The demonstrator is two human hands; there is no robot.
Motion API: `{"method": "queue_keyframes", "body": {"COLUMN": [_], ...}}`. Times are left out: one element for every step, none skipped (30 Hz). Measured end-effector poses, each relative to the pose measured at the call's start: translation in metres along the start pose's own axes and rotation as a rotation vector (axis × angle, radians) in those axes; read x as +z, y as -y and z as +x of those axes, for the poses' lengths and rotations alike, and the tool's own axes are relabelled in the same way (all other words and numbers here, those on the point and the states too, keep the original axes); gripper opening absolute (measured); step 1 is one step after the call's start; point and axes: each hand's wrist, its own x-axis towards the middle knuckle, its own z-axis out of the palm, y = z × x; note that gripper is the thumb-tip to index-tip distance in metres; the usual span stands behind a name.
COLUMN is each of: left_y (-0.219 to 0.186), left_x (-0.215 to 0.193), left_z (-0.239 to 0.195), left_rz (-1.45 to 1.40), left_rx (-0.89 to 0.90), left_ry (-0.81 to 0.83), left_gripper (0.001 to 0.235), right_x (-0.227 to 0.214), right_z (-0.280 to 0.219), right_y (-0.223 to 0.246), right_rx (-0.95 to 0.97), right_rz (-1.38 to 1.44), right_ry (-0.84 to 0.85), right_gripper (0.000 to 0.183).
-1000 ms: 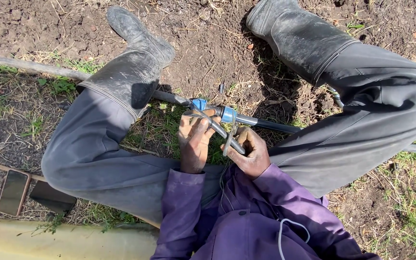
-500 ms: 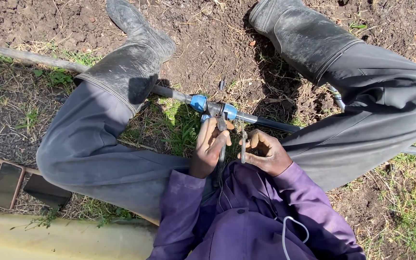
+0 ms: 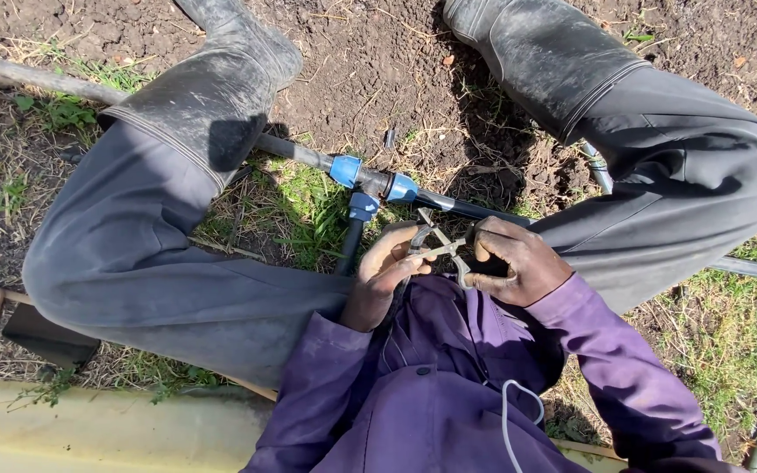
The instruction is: The recorder uses scissors to cut and assemble parts for an irrigation pipe while sitting on the ground in a garden area.
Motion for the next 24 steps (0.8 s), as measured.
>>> {"method": "queue_keyframes", "body": {"left_y": [0.000, 0.001, 0.001, -0.001, -0.002, -0.003, 0.000, 0.003, 0.006, 0.011, 0.014, 0.018, 0.010, 0.002, -0.006, -0.009, -0.013, -0.017, -0.016, -0.016, -0.015, -0.010, -0.005, 0.001], "left_x": [-0.001, -0.001, -0.002, -0.002, -0.001, 0.000, -0.002, -0.004, -0.006, -0.008, -0.010, -0.013, -0.008, -0.003, 0.002, 0.004, 0.007, 0.009, 0.009, 0.008, 0.008, 0.006, 0.004, 0.002], "left_z": [0.000, 0.000, 0.001, 0.001, -0.001, -0.002, -0.001, 0.000, 0.002, 0.003, 0.005, 0.007, 0.004, 0.001, -0.001, -0.001, -0.001, -0.001, -0.002, -0.002, 0.000, 0.000, 0.000, 0.000], "left_rz": [-0.003, -0.035, -0.066, -0.067, -0.018, 0.031, 0.030, -0.007, -0.044, -0.045, -0.077, -0.110, -0.111, -0.117, -0.123, -0.123, -0.140, -0.157, -0.158, -0.116, -0.074, -0.074, -0.025, 0.024], "left_rx": [0.001, 0.000, -0.001, 0.000, 0.016, 0.032, 0.031, 0.017, 0.004, 0.003, 0.060, 0.116, 0.115, 0.093, 0.071, 0.070, 0.089, 0.109, 0.106, 0.087, 0.069, 0.068, 0.018, -0.031], "left_ry": [-0.002, -0.012, -0.022, -0.023, -0.021, -0.019, -0.019, -0.045, -0.070, -0.071, -0.038, -0.004, -0.005, -0.012, -0.017, -0.017, 0.013, 0.042, 0.044, 0.048, 0.055, 0.061, 0.069, 0.078], "left_gripper": [0.049, 0.047, 0.047, 0.047, 0.045, 0.044, 0.044, 0.046, 0.048, 0.048, 0.050, 0.053, 0.053, 0.056, 0.059, 0.059, 0.068, 0.078, 0.078, 0.077, 0.076, 0.076, 0.068, 0.061], "right_x": [-0.003, -0.005, -0.008, -0.009, -0.010, -0.010, -0.012, -0.014, -0.016, -0.021, -0.026, -0.031, -0.033, -0.034, -0.036, -0.036, -0.037, -0.038, -0.040, -0.042, -0.045, -0.045, -0.044, -0.044], "right_z": [0.002, 0.004, 0.007, 0.007, 0.007, 0.006, 0.007, 0.008, 0.009, 0.012, 0.016, 0.021, 0.021, 0.022, 0.023, 0.022, 0.021, 0.020, 0.021, 0.023, 0.024, 0.024, 0.024, 0.024], "right_y": [-0.002, -0.004, -0.006, -0.011, -0.016, -0.021, -0.022, -0.024, -0.025, -0.019, -0.013, -0.008, -0.009, -0.010, -0.011, -0.014, -0.017, -0.020, -0.014, -0.008, -0.003, -0.003, -0.004, -0.005], "right_rx": [0.000, 0.004, 0.008, 0.008, -0.032, -0.072, -0.071, -0.079, -0.087, -0.086, -0.021, 0.045, 0.046, 0.057, 0.070, 0.071, 0.020, -0.031, -0.028, -0.010, 0.008, 0.013, 0.049, 0.085], "right_rz": [-0.001, -0.059, -0.116, -0.116, -0.166, -0.216, -0.215, -0.266, -0.318, -0.318, -0.364, -0.410, -0.409, -0.421, -0.432, -0.431, -0.429, -0.427, -0.426, -0.454, -0.483, -0.484, -0.548, -0.613], "right_ry": [0.003, 0.051, 0.097, 0.098, 0.119, 0.140, 0.141, 0.163, 0.186, 0.187, 0.265, 0.343, 0.344, 0.389, 0.432, 0.432, 0.415, 0.399, 0.398, 0.420, 0.440, 0.437, 0.483, 0.529], "right_gripper": [0.044, 0.043, 0.042, 0.042, 0.042, 0.043, 0.043, 0.046, 0.050, 0.050, 0.053, 0.056, 0.056, 0.056, 0.056, 0.056, 0.055, 0.055, 0.055, 0.054, 0.054, 0.054, 0.053, 0.053]}}
